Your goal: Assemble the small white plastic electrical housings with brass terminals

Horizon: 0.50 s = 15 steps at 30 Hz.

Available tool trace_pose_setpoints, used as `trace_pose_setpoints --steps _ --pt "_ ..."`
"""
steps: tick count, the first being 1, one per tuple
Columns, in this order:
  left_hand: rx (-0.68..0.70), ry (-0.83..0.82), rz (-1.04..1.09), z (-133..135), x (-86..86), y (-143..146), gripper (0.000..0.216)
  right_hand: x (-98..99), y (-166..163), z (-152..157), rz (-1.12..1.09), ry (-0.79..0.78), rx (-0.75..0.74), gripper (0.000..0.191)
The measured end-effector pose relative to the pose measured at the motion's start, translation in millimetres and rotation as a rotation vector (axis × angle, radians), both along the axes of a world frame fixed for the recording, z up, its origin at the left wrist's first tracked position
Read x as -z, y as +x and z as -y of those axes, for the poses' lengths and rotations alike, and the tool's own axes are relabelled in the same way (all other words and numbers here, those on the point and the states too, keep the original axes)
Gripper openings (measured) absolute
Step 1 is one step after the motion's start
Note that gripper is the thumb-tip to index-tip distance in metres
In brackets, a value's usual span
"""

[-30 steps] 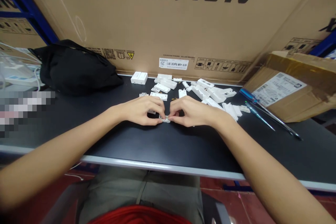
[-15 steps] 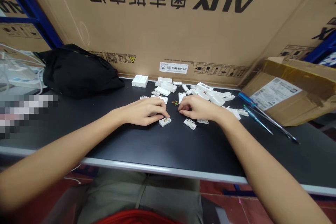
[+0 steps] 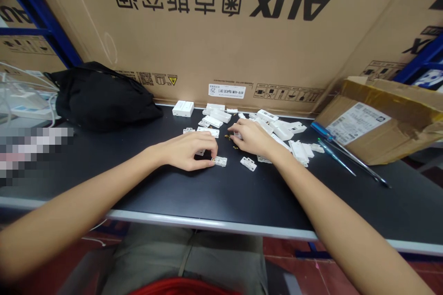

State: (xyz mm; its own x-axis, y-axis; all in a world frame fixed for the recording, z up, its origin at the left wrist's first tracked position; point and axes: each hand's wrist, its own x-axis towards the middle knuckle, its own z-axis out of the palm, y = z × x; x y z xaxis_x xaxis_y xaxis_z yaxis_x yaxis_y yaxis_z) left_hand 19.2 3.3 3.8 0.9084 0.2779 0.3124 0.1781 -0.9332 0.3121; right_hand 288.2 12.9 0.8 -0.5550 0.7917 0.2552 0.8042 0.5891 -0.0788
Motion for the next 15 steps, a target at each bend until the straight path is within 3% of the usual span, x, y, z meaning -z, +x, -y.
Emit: trace_pose_setpoints --steps 11,15 --pt "0.024 -0.007 0.012 4.0 -1.6 2.5 0.005 -2.7 -2.3 2.9 -0.028 -0.028 -0.036 0.011" --pt "0.023 -0.008 0.017 3.9 -1.1 2.5 0.005 -4.6 -3.6 4.6 -0.047 -0.044 -0.034 0.012"
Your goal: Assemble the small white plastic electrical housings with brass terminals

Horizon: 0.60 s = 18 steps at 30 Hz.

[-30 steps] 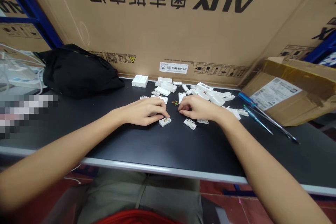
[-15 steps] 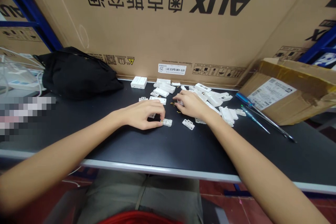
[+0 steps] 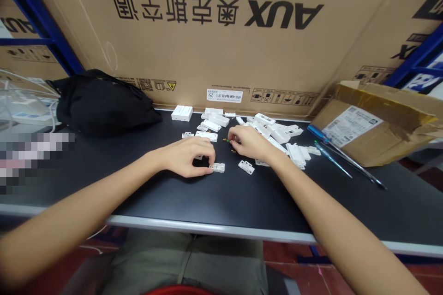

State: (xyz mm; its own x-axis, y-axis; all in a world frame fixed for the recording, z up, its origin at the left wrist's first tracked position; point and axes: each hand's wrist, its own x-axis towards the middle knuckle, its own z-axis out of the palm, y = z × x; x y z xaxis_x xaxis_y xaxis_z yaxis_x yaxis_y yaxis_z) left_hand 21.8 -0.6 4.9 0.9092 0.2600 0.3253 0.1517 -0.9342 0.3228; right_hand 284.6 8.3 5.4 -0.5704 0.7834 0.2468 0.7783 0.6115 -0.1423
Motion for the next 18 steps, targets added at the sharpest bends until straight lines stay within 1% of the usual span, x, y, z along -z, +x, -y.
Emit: trace_pose_setpoints --steps 5,10,13,16,18 --pt "-0.001 -0.005 0.002 -1 0.6 0 0.006 4.6 -4 0 -0.016 0.071 0.023 0.025" --pt "-0.011 -0.014 -0.006 0 1.1 1 0.005 9.4 -12 -2 0.017 0.064 0.021 0.020" --pt "-0.007 -0.011 -0.009 -1 0.1 3 0.014 8.5 -16 -2 0.011 0.067 0.015 0.018" --pt "-0.011 -0.079 0.034 -7 -4.6 5 0.025 5.2 -18 -1 -0.021 0.069 0.005 0.016" --pt "-0.036 -0.145 0.124 -18 -10.3 7 0.023 2.1 -19 0 -0.058 0.073 0.005 0.015"
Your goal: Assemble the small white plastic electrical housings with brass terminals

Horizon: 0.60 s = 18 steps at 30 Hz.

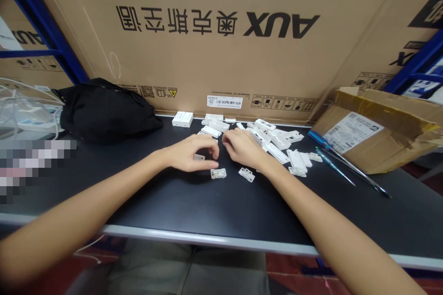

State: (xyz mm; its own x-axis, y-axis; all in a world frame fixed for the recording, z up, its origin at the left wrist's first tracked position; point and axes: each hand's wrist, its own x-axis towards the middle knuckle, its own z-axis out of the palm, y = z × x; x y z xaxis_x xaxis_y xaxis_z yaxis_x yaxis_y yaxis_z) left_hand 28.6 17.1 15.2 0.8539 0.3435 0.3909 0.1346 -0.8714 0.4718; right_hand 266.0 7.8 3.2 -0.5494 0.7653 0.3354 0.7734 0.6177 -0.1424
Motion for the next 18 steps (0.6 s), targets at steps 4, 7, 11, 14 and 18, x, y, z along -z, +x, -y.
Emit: trace_pose_setpoints --steps 4,7,11,14,18 --pt "-0.047 -0.083 0.145 -31 -15.0 10 0.024 -7.8 1 4 -0.072 0.011 0.005 0.016" --pt "-0.076 -0.060 0.194 -48 -22.4 21 0.026 -13.1 3 10 -0.114 0.000 0.001 0.016" --pt "-0.077 0.149 0.215 -36 -14.8 22 0.021 -17.1 13 14 -0.158 -0.055 -0.028 0.013" --pt "-0.122 0.347 0.225 -5 1.0 13 0.016 -18.4 20 14 -0.212 -0.131 -0.066 0.011" --pt "-0.152 0.399 0.208 30 17.7 3 0.013 -20.6 26 13 -0.321 -0.265 -0.124 0.009"
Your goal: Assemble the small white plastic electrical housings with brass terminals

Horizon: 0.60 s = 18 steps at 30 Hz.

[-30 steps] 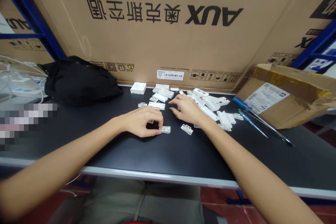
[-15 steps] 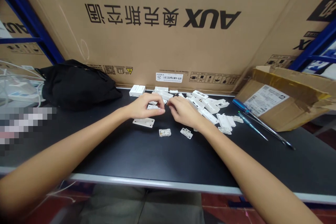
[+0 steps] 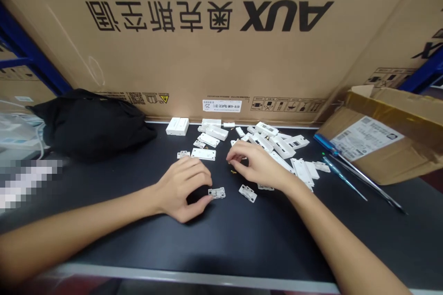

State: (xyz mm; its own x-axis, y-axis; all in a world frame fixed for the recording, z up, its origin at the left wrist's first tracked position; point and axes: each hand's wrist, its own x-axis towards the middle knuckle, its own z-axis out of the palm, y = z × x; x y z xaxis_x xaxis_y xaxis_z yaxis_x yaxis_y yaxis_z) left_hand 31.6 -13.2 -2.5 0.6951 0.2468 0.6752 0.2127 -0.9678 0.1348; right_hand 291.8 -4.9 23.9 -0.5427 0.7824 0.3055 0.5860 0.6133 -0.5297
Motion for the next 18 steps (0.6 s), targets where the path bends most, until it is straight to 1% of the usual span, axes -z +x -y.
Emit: trace_pose_setpoints --steps 3,6,11,14,18 --pt "-0.023 -0.049 -0.056 8 4.6 2 0.020 -3.9 2 3 -0.027 -0.080 -0.027 0.009" --pt "-0.039 -0.095 -0.115 7 5.4 8 0.023 -8.8 4 8 -0.076 -0.158 -0.058 0.008" --pt "-0.044 -0.162 -0.148 4 6.8 12 0.016 -15.7 8 16 -0.094 -0.183 -0.075 0.006" --pt "-0.045 -0.180 -0.144 3 7.9 12 0.012 -18.4 3 20 -0.074 -0.189 -0.103 0.007" --pt "-0.038 -0.134 -0.139 -1 8.2 10 0.004 -18.1 -10 25 -0.013 -0.205 -0.165 0.012"
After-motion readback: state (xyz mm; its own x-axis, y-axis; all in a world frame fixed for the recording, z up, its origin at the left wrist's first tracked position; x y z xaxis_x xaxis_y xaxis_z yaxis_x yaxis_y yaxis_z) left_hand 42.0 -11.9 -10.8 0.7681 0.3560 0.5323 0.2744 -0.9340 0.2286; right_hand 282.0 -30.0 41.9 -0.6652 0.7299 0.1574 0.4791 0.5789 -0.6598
